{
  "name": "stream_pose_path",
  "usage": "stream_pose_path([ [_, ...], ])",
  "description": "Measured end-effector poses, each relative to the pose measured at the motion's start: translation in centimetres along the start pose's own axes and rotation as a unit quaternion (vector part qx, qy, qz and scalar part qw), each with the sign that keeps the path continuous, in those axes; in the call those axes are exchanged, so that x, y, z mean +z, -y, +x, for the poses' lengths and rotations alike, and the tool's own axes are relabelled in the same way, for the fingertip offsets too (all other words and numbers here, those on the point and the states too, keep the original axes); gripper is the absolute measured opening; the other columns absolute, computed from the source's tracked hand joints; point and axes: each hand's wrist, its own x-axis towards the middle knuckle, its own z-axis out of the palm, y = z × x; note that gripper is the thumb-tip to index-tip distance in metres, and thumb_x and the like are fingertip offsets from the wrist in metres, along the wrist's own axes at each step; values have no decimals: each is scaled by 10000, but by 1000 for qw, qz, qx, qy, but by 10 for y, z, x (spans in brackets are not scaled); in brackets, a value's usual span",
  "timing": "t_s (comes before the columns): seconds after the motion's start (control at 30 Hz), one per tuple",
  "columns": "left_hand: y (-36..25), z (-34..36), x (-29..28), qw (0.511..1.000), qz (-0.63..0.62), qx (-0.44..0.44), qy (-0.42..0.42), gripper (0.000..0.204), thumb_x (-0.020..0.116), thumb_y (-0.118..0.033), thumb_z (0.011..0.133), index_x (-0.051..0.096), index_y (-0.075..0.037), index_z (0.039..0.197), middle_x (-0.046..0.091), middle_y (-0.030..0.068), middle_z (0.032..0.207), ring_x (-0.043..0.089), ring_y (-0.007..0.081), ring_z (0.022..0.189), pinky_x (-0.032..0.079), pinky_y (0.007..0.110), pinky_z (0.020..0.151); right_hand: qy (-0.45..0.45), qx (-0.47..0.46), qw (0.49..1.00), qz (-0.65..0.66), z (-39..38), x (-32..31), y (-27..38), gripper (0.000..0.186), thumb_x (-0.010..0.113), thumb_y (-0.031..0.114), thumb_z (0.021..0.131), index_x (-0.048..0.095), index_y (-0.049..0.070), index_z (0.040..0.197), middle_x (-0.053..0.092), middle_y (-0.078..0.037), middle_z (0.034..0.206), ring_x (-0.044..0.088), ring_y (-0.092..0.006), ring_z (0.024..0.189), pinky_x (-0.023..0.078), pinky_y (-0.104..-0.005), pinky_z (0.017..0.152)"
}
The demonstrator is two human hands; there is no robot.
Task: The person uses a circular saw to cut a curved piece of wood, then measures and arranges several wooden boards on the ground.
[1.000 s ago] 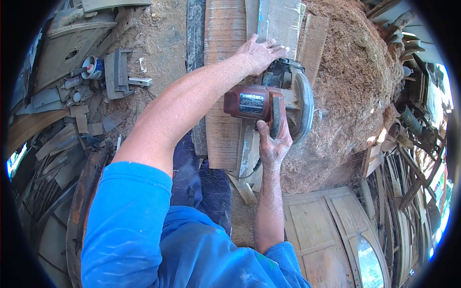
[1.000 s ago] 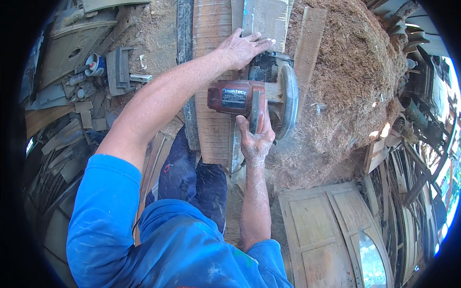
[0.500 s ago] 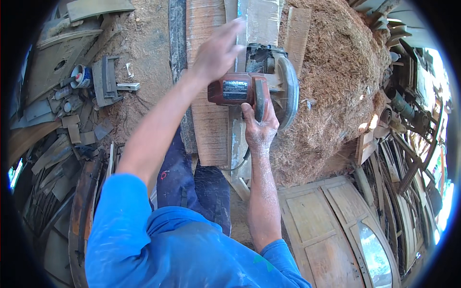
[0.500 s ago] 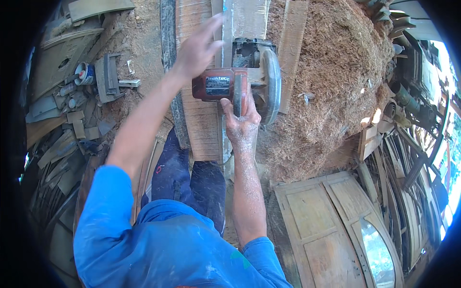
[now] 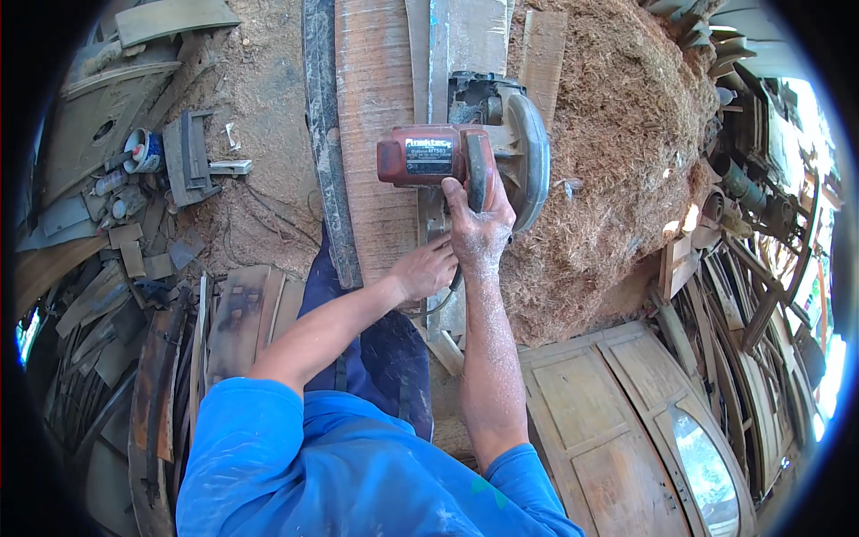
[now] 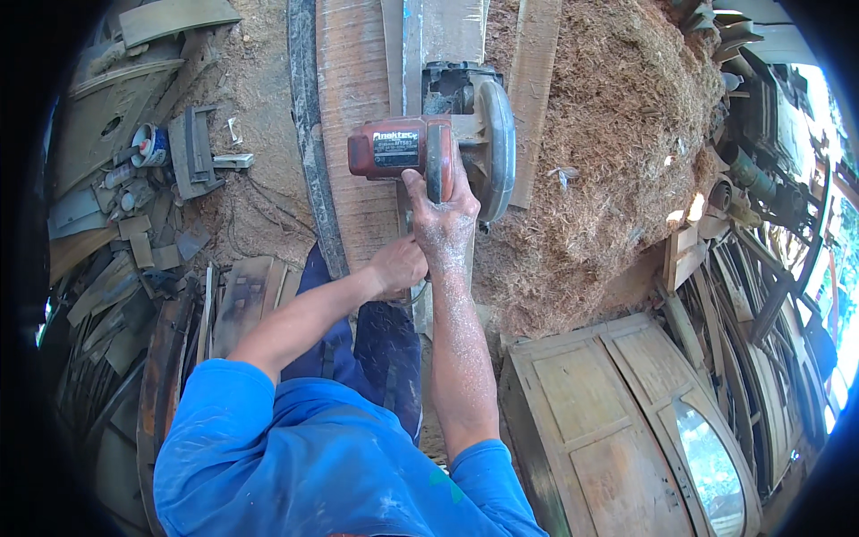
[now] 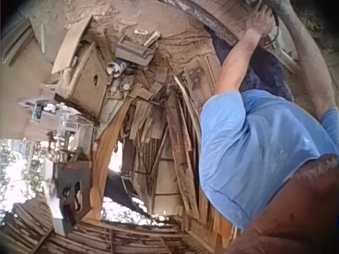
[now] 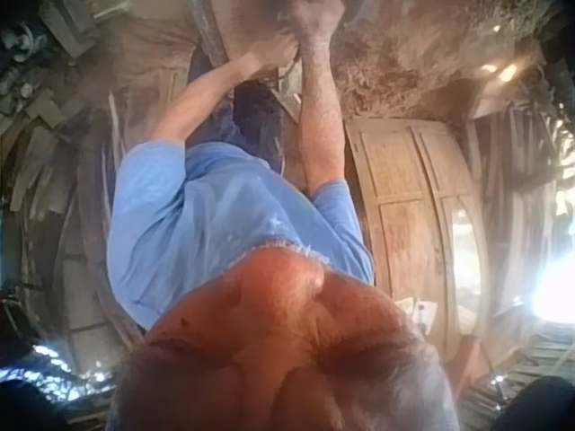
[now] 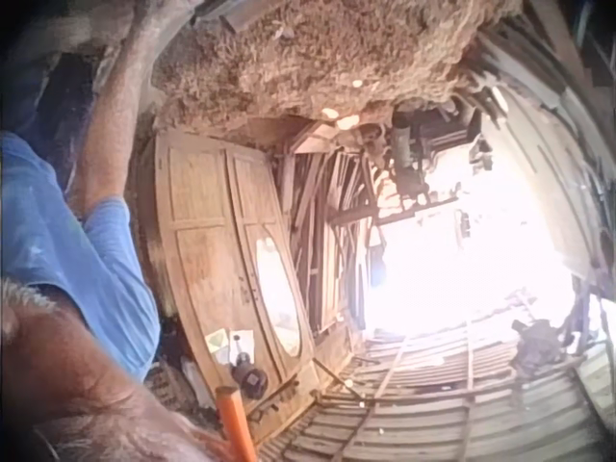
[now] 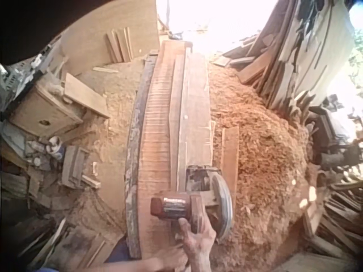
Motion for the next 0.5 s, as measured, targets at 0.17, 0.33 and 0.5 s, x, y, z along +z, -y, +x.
stream_pose_path([
  [0.17,4,8,-15,987,86,35,132,367,539,-273,878,689,-53,1130,607,73,1301,426,207,1377,154,443,1248,20,32,999,38,9,-1,10,648,727,130,873,471,1,1454,648,-186,1296,622,-206,1167,488,-338,991],
  [0.33,9,2,2,982,176,58,45,358,525,-290,874,713,-84,1099,630,61,1281,425,219,1378,121,455,1250,19,-4,999,31,20,5,17,631,718,118,875,479,4,1448,673,-182,1244,638,-201,1143,494,-339,978],
  [0.5,9,8,-12,970,193,82,119,348,507,-281,880,727,-94,1074,631,64,1298,411,237,1395,107,462,1250,12,-4,1000,18,35,7,18,603,716,110,864,511,9,1423,703,-171,1168,666,-200,1095,506,-338,953],
])
